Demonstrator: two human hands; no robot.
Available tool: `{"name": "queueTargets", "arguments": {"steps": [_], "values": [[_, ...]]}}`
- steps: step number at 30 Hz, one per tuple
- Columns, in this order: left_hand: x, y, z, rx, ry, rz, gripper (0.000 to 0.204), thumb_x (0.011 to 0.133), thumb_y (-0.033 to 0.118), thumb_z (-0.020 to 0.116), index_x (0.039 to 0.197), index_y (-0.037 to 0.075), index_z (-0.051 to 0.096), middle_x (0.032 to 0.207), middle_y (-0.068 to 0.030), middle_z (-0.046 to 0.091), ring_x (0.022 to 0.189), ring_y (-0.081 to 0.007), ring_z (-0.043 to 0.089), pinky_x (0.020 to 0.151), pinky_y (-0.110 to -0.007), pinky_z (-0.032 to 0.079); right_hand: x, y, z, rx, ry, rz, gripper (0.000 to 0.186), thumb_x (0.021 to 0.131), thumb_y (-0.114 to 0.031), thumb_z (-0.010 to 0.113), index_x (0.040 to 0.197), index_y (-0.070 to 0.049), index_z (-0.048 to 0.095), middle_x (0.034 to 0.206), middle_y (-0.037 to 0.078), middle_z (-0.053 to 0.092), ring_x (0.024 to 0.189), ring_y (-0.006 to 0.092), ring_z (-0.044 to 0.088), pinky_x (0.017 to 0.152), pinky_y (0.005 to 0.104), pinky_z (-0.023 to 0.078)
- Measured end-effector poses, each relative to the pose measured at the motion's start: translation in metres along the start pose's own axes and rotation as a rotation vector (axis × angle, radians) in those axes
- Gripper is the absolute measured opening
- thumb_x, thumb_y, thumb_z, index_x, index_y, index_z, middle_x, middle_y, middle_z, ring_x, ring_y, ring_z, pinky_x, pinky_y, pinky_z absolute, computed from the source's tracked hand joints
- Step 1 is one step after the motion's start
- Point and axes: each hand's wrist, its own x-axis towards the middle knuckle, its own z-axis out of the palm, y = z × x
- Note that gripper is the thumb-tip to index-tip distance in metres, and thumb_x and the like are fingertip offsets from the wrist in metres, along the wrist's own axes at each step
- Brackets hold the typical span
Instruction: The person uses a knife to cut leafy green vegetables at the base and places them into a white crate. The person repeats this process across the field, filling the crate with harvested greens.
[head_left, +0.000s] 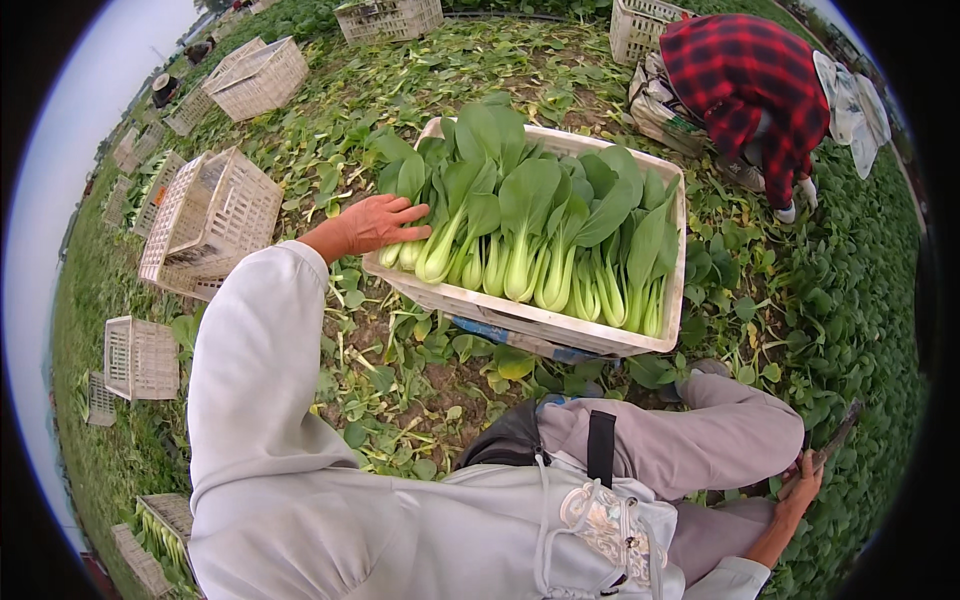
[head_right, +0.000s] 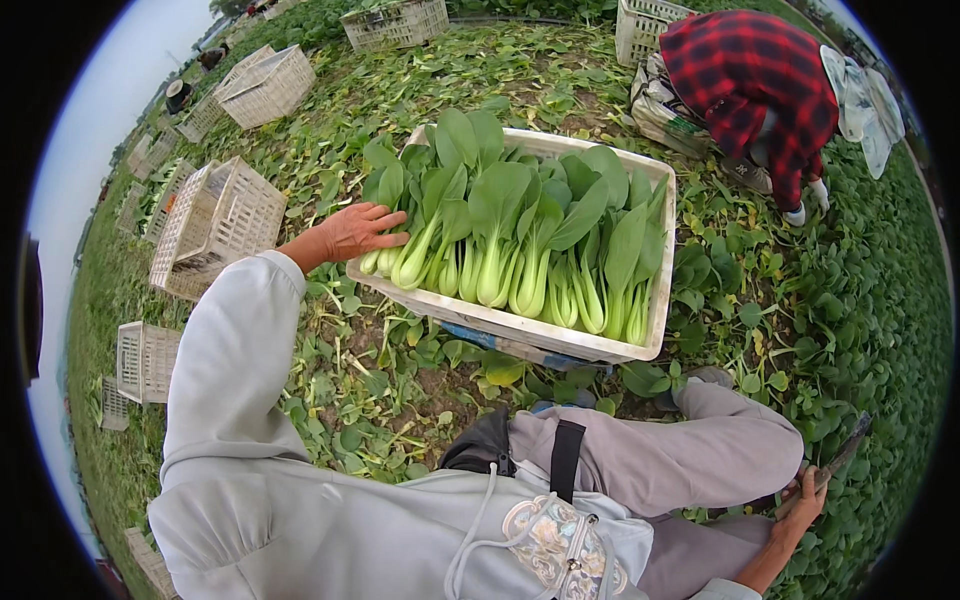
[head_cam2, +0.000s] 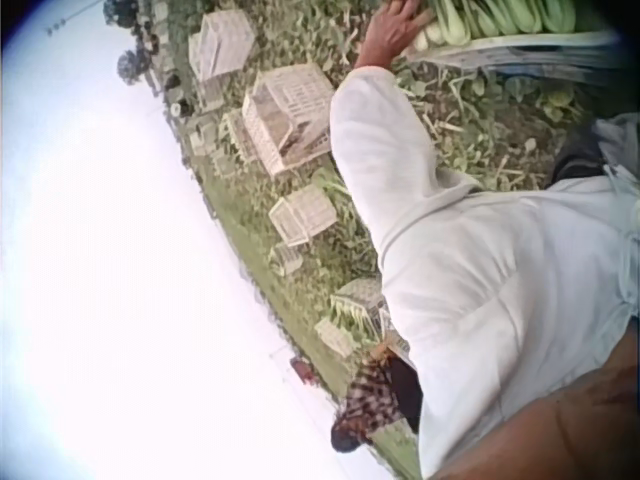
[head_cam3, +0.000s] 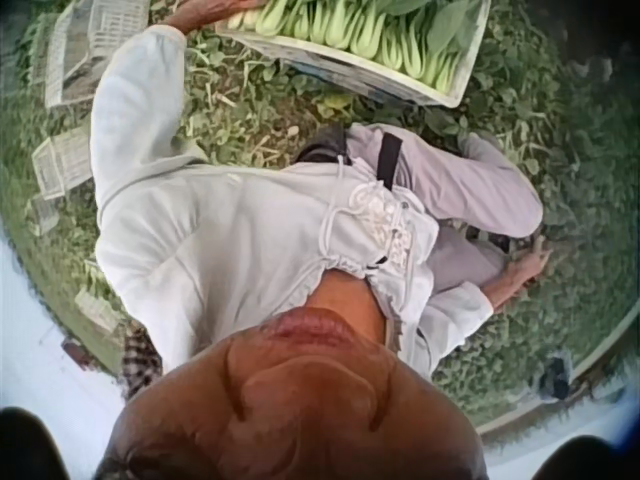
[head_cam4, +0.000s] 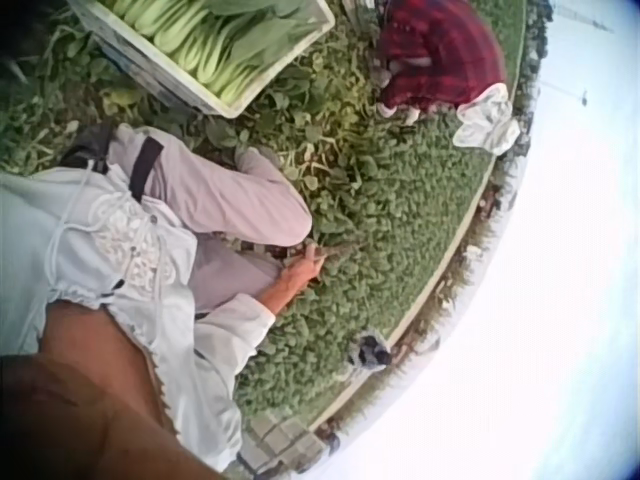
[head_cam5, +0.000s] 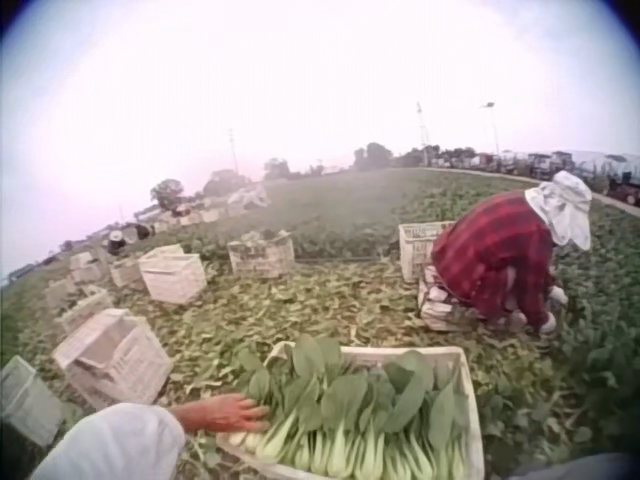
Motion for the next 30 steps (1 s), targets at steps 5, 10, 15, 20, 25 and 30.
{"name": "queueTargets", "arguments": {"steps": [5,10,15,20,25,30], "values": [[-0.017,0.009,-0.027,-0.397,-0.153,-0.248,0.059,0.079,0.008,0.059,0.134,0.018,0.039,0.146,-0.0134,0.034,0.119,-0.0328,0.05,0.09,-0.043,0.05,0.0,0.001,0.004,0.067,0.029,0.008,0.036,0.09,-0.022,0.067,0.118,-0.003,0.053,0.083,0.003,0.06,0.062,0.0096,0.053,0.051,0.0243,0.043],[-0.003,0.055,-0.002,-0.878,0.577,-0.964,0.069,0.091,0.038,0.06,0.145,0.011,0.027,0.151,-0.025,0.022,0.14,-0.0402,0.025,0.113,-0.042,0.026,0.014,0.017,-0.002,0.048,-0.043,-0.017,0.031,0.089,-0.022,0.068,0.111,-0.004,0.056,0.082,0.001,0.058,0.062,0.0094,0.052,0.05,0.0236,0.042],[0.028,0.09,0.017,-0.713,0.118,-0.987,0.104,0.077,0.074,0.054,0.154,0.025,0.004,0.155,-0.0229,0.012,0.141,-0.0477,0.016,0.114,-0.054,0.016,0.017,0.013,0.001,-0.056,-0.067,0.025,0.027,0.087,-0.022,0.069,0.106,-0.005,0.059,0.082,-0.001,0.058,0.064,0.0081,0.053,0.052,0.0231,0.042],[0.041,0.084,0.034,-0.598,0.036,-0.986,0.098,0.079,0.071,0.052,0.154,0.03,0.003,0.157,-0.0192,0.011,0.14,-0.0495,0.016,0.112,-0.058,0.015,0.026,0.025,-0.002,0.004,-0.109,0.048,0.031,0.086,-0.023,0.07,0.11,-0.006,0.06,0.087,-0.002,0.06,0.073,0.0094,0.056,0.062,0.0243,0.045],[0.054,0.077,0.029,-0.655,-0.274,-0.944,0.093,0.082,0.074,0.046,0.153,0.033,0.001,0.159,-0.019,0.003,0.142,-0.0485,0.011,0.111,-0.06,0.016,0.046,0.03,0.007,0.011,-0.117,0.056,0.04,0.087,-0.024,0.07,0.119,-0.004,0.058,0.099,0.001,0.061,0.088,0.0129,0.058,0.076,0.0283,0.047],[0.028,0.035,0.008,-0.7,-0.091,-0.969,0.081,0.087,0.072,0.04,0.152,0.027,0.021,0.155,-0.0217,0.019,0.143,-0.0421,0.016,0.113,-0.054,0.019,0.036,0.025,0.024,0.058,-0.156,0.093,0.042,0.088,-0.026,0.069,0.122,-0.005,0.057,0.102,0.003,0.062,0.09,0.0139,0.059,0.078,0.029,0.048]]}}
